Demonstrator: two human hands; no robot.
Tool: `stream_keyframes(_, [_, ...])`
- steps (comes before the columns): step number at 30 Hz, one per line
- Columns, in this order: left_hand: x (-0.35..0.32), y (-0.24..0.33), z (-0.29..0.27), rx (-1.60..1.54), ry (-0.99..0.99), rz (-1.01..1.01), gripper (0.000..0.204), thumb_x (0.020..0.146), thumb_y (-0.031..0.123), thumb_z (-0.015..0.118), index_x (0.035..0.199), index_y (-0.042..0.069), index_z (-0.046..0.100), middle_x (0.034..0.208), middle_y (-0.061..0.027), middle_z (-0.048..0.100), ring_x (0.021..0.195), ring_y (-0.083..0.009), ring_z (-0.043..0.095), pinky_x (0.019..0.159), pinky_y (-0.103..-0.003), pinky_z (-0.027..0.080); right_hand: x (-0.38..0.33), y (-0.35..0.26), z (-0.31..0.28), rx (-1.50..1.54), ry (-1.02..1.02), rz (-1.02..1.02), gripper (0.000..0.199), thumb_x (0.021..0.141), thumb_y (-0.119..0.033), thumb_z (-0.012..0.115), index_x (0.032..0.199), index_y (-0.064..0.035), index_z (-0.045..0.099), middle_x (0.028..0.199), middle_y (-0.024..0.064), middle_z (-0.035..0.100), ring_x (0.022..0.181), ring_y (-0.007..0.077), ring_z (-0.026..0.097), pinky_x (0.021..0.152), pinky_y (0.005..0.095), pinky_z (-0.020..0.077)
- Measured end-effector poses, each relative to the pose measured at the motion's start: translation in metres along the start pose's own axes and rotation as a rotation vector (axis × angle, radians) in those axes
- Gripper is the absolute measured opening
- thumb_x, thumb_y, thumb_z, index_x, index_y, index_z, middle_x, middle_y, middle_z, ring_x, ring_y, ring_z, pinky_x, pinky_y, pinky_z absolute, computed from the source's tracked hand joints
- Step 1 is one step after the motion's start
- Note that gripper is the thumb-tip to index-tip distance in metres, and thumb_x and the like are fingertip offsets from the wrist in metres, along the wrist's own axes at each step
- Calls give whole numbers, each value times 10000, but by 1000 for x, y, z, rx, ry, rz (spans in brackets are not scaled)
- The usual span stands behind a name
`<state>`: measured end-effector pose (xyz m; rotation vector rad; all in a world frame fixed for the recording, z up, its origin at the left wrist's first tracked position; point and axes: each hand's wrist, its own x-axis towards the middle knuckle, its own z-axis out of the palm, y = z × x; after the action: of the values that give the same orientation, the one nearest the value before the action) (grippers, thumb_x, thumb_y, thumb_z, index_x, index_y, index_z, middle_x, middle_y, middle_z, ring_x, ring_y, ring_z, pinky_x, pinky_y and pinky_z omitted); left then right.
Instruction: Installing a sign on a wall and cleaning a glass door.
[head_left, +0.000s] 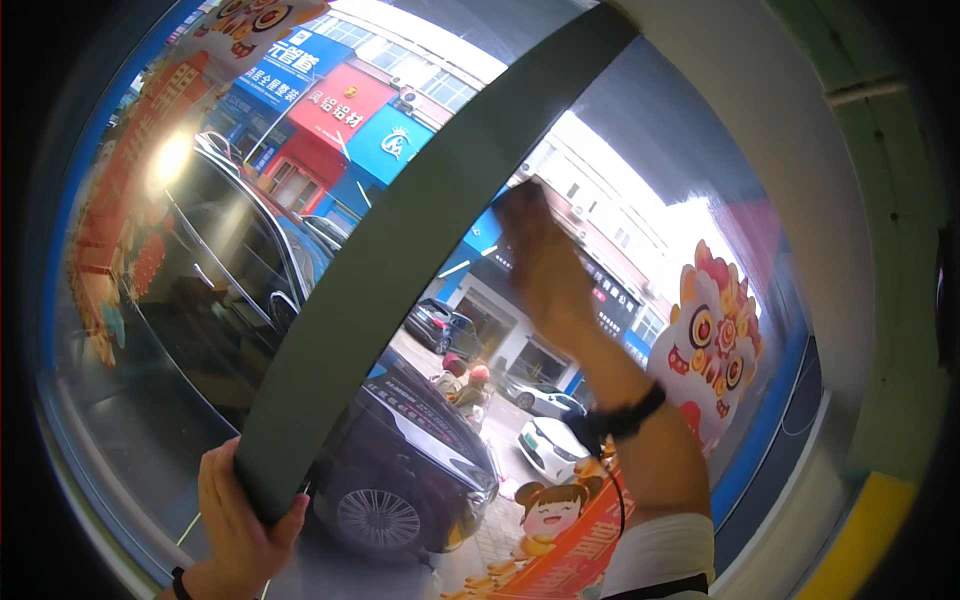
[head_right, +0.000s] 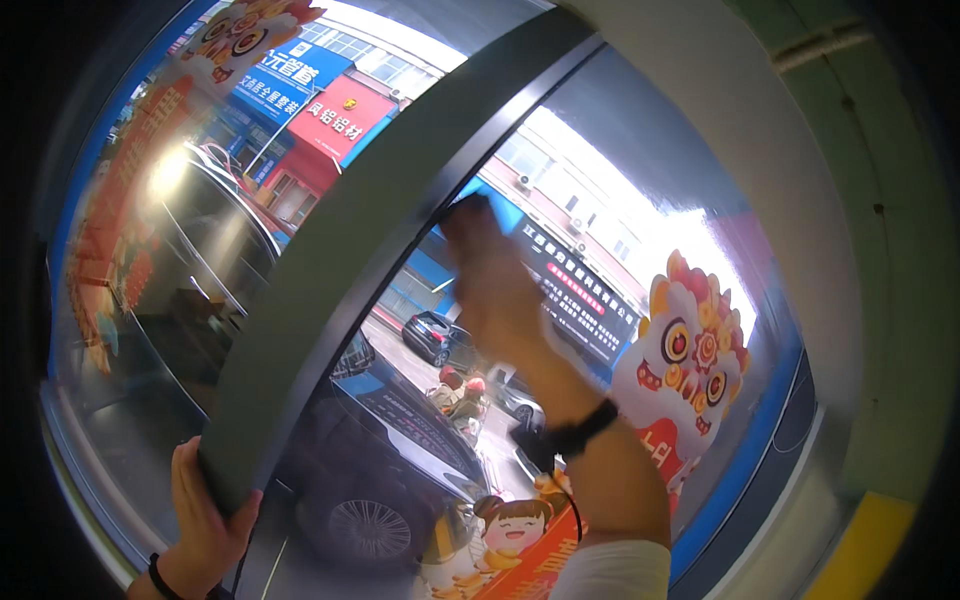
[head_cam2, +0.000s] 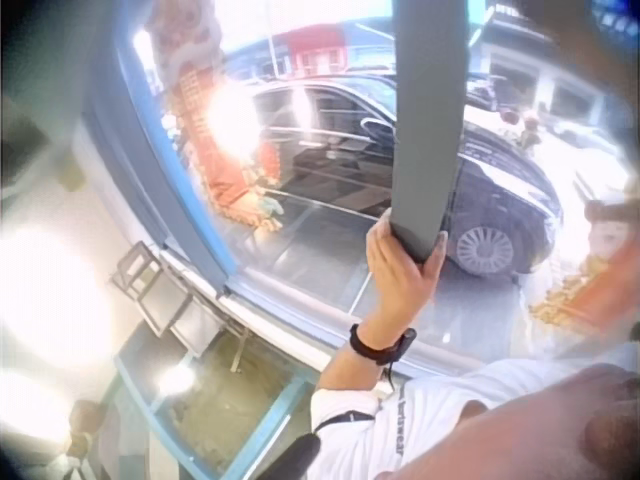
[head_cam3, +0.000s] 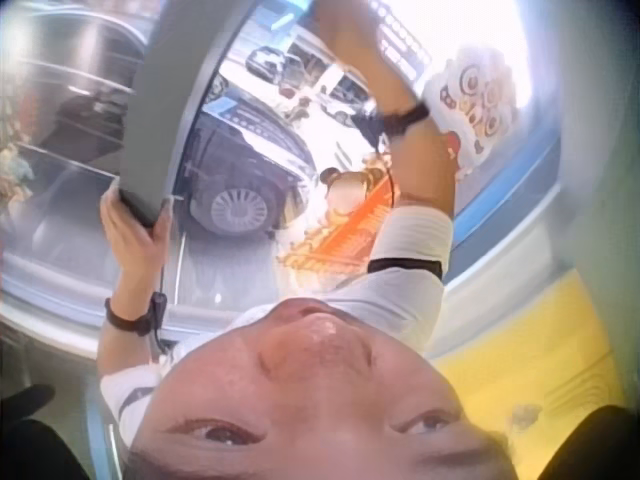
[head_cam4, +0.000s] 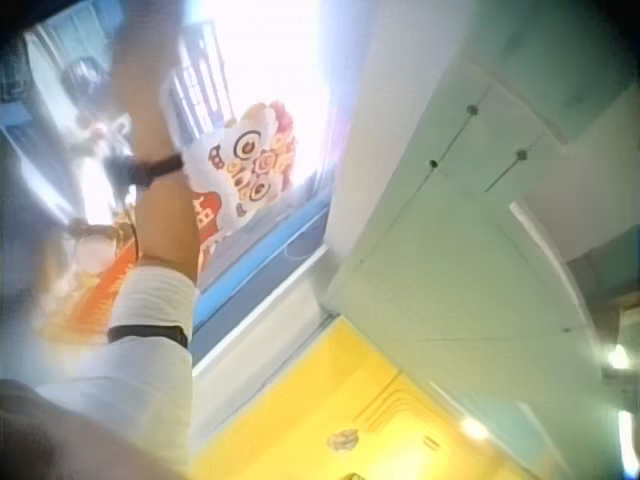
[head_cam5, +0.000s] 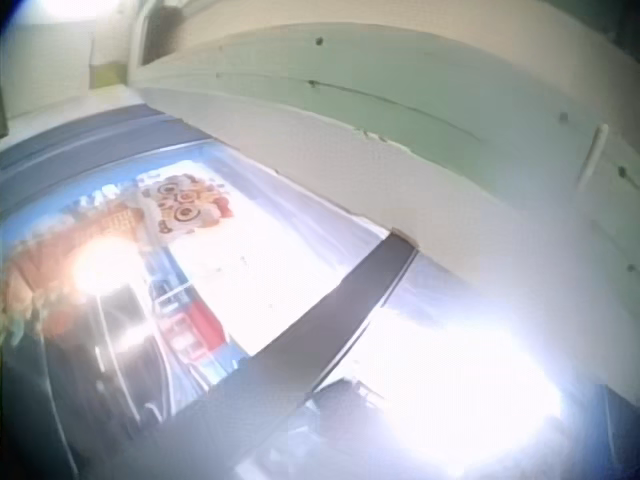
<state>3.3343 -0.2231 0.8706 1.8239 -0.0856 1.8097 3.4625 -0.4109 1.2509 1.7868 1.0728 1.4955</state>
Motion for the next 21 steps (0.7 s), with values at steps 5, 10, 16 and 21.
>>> stream_keyframes(5, [2, 6, 5, 78, 52, 9, 733, 851, 331, 738, 1333, -112, 410, 1125, -261, 517, 950, -431, 530, 854, -497, 446, -102, -44, -12, 229, -171, -428, 609, 833, -202, 665, 1432, -209, 557, 1511, 84, 489, 1370, 315, 481, 1148, 477, 395])
stream_keyframes(10, [-9, 7, 4, 36, 73, -62, 732, 843, 306, 747, 1335, -122, 415, 1137, -269, 515, 956, -434, 530, 859, -480, 451, -115, 184, -19, 349, 226, 479, 471, 946, -119, 538, 1407, -28, 505, 1389, 165, 541, 1226, 296, 533, 1046, 402, 444])
stream_keyframes(16, [-1, 14, 3, -64, 44, -66, 733, 846, 289, 751, 1343, -127, 408, 1150, -276, 518, 977, -444, 536, 876, -489, 454, -127, 334, -38, -503, 292, 511, 580, 936, -26, 519, 1496, -14, 366, 1532, 197, 392, 1407, 364, 383, 1142, 393, 384])
stream_keyframes(21, [-2, 13, 9, 17, 91, -48, 695, 870, 276, 733, 1346, -111, 406, 1146, -268, 512, 969, -438, 534, 875, -487, 449, -25, 249, -17, -410, 426, 62, 448, 921, -89, 556, 1359, -17, 491, 1383, 184, 525, 1284, 358, 499, 1030, 407, 466])
